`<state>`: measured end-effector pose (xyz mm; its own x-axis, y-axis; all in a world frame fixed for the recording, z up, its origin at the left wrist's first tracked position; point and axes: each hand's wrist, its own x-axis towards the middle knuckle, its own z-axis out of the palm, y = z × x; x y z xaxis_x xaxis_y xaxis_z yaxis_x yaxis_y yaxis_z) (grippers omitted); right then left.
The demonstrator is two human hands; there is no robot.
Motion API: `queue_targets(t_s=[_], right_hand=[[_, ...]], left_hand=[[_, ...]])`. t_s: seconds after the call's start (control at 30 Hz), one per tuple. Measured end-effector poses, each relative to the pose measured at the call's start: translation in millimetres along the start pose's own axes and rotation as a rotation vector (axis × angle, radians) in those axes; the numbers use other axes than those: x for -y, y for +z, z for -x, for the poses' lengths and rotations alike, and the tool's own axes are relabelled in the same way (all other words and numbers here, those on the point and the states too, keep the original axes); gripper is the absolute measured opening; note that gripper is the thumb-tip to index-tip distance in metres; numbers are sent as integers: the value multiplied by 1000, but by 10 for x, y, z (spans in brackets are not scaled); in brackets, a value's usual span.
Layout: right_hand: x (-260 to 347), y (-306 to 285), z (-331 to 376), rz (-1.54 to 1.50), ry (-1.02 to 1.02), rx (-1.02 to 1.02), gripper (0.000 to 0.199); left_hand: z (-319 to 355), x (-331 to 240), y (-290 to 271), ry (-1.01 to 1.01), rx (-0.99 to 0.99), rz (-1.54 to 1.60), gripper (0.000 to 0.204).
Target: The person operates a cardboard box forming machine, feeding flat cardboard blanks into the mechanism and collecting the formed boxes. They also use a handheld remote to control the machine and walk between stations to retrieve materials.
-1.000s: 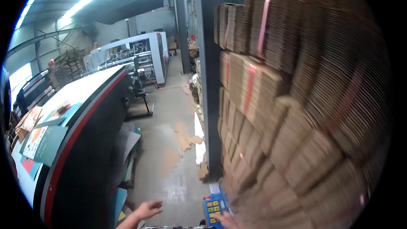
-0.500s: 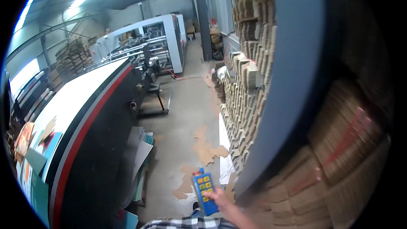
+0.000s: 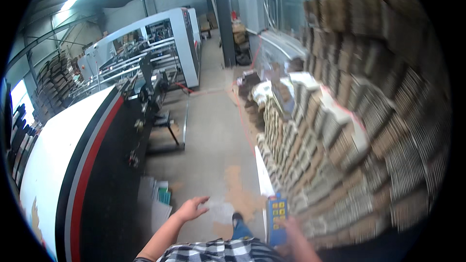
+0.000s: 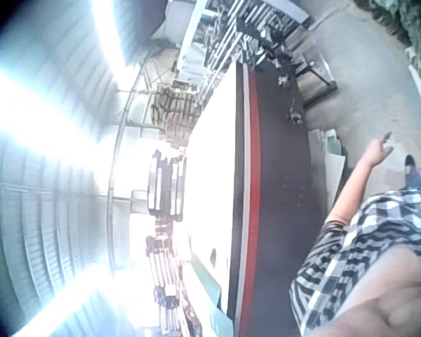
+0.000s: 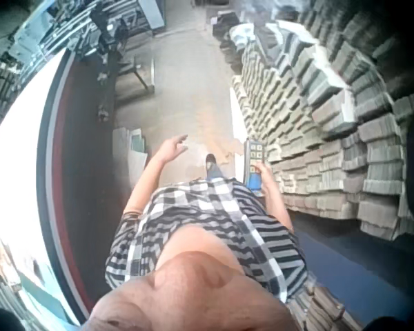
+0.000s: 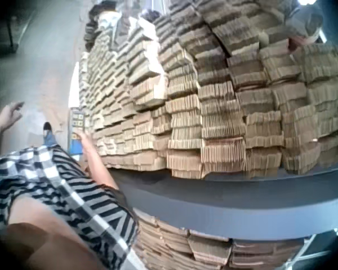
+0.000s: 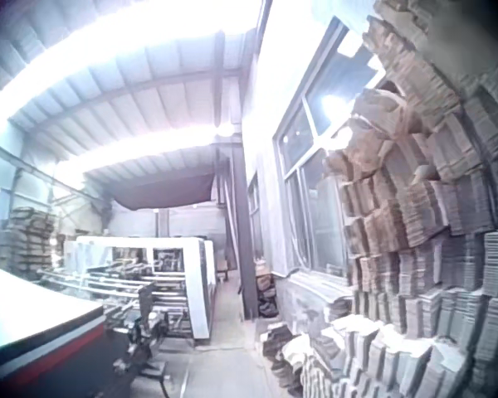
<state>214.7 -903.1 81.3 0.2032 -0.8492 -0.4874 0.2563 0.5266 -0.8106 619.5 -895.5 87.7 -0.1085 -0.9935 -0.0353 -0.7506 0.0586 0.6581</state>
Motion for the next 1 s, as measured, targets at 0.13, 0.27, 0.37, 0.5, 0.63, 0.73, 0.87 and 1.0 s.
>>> queue_targets(t_s=[0.13, 0.27, 0.37, 0.5, 0.63, 0.73, 0.87, 1.0], right_hand=[[513, 703, -1583, 62, 16, 95, 29], [1020, 1733, -3001, 84, 150, 199, 32], [1400, 2478, -3994, 97, 251, 415, 33], [1854, 3466, -5143, 142, 229, 499, 28], [2402, 4101, -6413, 112, 162, 471, 27], [2898, 4394, -7306, 107, 133, 346, 25], [3550, 4658, -8118, 124, 29, 156, 26], [3986, 4949, -8875, 240, 31, 1, 28]], left_hand=[[-425, 1501, -154, -312, -35, 109, 54], [43, 2232, -679, -1003, 328, 119, 51], [-34, 2808, -1069, -1233, 295, 125, 52], [-722, 3654, -1324, -1330, 192, 182, 53], [-2216, 4624, -1592, -1258, 169, 172, 55], [-3945, 5536, -1993, -1018, 57, 75, 56], [-6709, 5359, -3265, -601, -310, 162, 51], [-8535, 4887, -4063, -303, -375, 462, 48]])
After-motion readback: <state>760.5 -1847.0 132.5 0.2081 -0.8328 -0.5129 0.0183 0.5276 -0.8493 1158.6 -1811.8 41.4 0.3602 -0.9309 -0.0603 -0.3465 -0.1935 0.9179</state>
